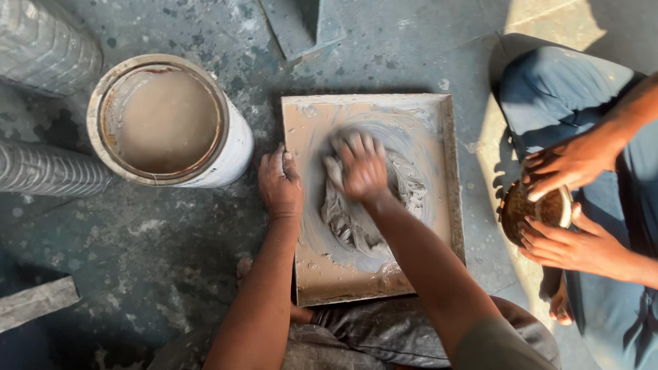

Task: The person kneads and mixes a lump of clay on a square board using both hands. They repeatedly fold, press, and turn the clay to homogenize it, occasionally adding water from a plastic bottle to adjust the consistency.

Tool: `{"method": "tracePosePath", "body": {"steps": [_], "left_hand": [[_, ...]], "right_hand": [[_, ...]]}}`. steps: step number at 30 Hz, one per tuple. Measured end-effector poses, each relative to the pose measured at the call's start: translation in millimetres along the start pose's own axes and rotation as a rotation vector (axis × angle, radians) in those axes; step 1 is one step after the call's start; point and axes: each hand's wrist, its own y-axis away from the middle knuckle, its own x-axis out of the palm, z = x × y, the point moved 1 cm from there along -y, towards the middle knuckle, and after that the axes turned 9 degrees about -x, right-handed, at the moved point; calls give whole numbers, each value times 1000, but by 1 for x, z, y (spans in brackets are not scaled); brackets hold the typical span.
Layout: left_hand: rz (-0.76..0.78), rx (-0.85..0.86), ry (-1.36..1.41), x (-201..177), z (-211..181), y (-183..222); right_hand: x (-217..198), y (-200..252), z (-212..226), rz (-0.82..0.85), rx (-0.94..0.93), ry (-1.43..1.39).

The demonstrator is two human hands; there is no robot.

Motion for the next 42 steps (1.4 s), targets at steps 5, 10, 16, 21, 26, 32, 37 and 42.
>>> {"method": "tracePosePath", "body": {"steps": [5,10,16,21,26,32,37,42], "left_hand": [[43,-57,225,1,7,-9],[4,-11,195,-2,2,-3],[9,2,47,-5,-3,-6],[-8,2,-1,-1,0,-2],[24,-125,149,10,14,-2],[11,-256,548,23,35,-4],[12,-316,527,23,40,3],[-13,-267,374,22,27,-13]], "right_hand": [[5,-71,5,-2,-169,14],[-37,45,97,584,-318,91],[-125,132,34,690,-325,162],[-133,160,1,664,160,-249],[-5,60,18,-20,-293,141],[19,-60,-3,-35,-343,-16],[4,5,72,347,-405,28],[-34,123,70,277,-850,129]]}}
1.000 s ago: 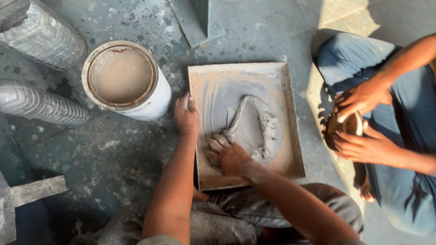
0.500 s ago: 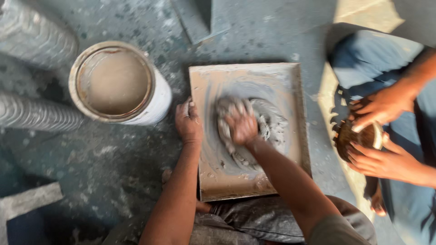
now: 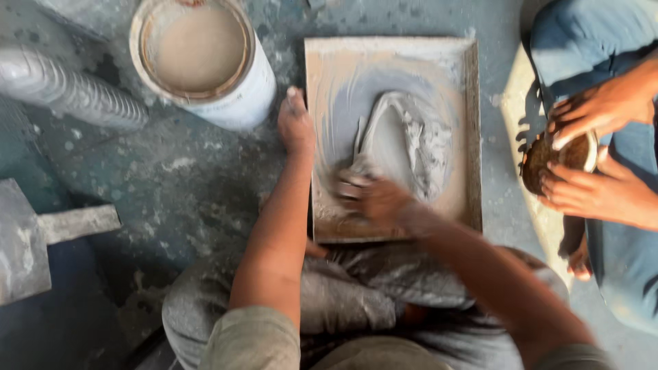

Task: The person kneads and mixes a lump of clay on a square board using both hands. They repeatedly fold, press, and turn the clay to homogenize it, occasionally adding water from a plastic bottle to adjust the consistency.

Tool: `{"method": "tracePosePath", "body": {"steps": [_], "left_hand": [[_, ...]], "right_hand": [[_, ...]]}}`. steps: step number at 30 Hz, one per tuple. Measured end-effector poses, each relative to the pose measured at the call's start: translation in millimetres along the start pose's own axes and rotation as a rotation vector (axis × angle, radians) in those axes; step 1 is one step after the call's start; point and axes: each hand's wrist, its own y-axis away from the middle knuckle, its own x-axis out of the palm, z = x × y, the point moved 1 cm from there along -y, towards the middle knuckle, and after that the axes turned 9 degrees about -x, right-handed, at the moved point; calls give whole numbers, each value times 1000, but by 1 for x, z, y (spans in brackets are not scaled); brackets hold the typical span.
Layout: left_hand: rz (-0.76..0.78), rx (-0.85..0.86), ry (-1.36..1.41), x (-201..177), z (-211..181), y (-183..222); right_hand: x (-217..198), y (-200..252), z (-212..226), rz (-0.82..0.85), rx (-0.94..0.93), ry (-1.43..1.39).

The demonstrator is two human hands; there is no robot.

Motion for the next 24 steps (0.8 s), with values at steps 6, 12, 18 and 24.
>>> {"method": "tracePosePath", "body": {"steps": [6,12,18,24], "left_hand": [[-9,180,-283,-4,-17,11],[-167,460,-363,-7,-23,23],[-18,261,-178,-11,-37,21],[-20,208,-124,-11,-31,17]], "right_hand": [[-65,115,-25,534,795,-165],[-3,2,-66,-344,491,71],[39,-85,-193,-177,617,-192],[21,-70,-94,-94,659,44]]}}
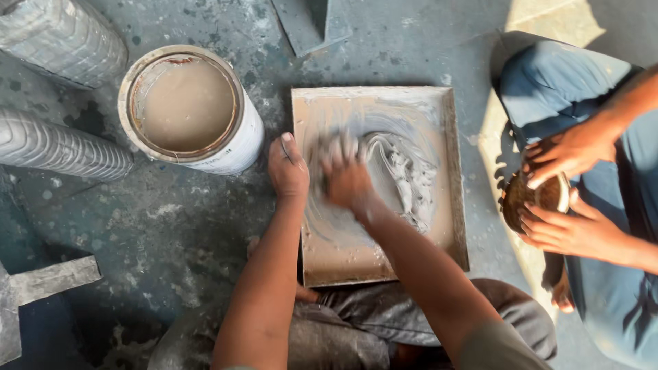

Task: The person kneads and mixes a lump of clay on a square board using both hands. They repeatedly fold, press, and turn the clay to homogenize it, occasionally adding water from a plastic bottle to adjust the consistency.

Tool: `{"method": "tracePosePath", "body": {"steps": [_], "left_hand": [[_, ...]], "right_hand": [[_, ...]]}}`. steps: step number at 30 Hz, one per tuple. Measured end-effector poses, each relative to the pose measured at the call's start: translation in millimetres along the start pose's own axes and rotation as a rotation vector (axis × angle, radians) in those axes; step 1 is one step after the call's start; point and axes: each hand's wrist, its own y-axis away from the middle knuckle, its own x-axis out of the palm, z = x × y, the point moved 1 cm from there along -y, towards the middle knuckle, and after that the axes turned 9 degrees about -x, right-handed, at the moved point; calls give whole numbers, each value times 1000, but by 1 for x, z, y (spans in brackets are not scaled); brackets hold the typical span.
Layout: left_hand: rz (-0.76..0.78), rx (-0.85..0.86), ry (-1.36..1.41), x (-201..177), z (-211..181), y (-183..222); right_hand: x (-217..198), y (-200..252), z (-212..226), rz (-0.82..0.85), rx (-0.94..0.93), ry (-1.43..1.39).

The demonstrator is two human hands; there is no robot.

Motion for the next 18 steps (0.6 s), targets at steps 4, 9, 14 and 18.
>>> {"method": "tracePosePath", "body": {"steps": [4,9,14,18], "left_hand": [[12,-14,-62,3,1,-8],[45,-45,-154,2,3,-1],[-15,127,-326,3,-4,6],[74,59,-358,4,-8,1]], "right_hand": [[-26,104,32,343,-137,-134],[-86,164,2,33,488,-932],[-121,146,-26,-533,86,-358],[-76,83,-17,-192,-188,142]]}}
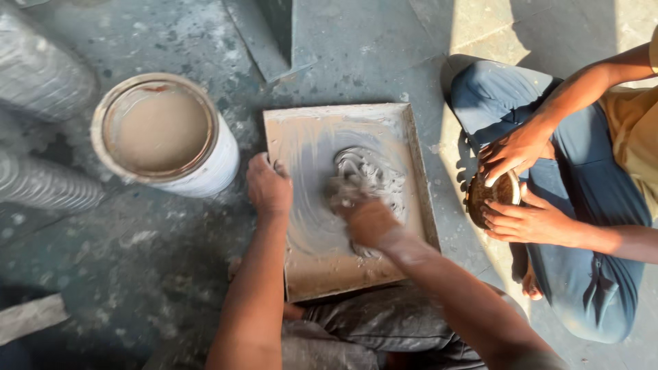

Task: The person kneads and mixes a lump of clay on a square board using both hands. They repeatedly fold, press, and turn the clay to homogenize it, occasionally adding water from a plastic bottle to adjust the consistency.

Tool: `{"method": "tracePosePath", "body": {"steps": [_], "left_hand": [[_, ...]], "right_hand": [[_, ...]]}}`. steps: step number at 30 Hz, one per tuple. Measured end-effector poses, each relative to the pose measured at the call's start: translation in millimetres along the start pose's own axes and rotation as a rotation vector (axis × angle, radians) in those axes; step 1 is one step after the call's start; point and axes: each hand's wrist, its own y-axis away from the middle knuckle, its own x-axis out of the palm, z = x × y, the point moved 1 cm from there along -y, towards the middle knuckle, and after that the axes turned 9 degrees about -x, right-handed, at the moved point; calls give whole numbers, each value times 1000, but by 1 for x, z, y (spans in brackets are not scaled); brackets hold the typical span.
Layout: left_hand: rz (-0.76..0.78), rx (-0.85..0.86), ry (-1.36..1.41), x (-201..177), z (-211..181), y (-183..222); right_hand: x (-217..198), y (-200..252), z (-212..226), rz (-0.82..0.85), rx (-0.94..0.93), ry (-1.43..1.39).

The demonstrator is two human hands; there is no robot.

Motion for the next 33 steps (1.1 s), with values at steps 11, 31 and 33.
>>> {"method": "tracePosePath", "body": {"steps": [11,31,33], "left_hand": [[94,-47,-75,-4,3,11],[178,-91,139,-23,6,39],[176,-119,143,-21,9,35]], "right_hand": [[57,34,-123,547,703,-679],[3,-52,-70,-199,715,-963],[16,-98,-64,260,482,-464]]}}
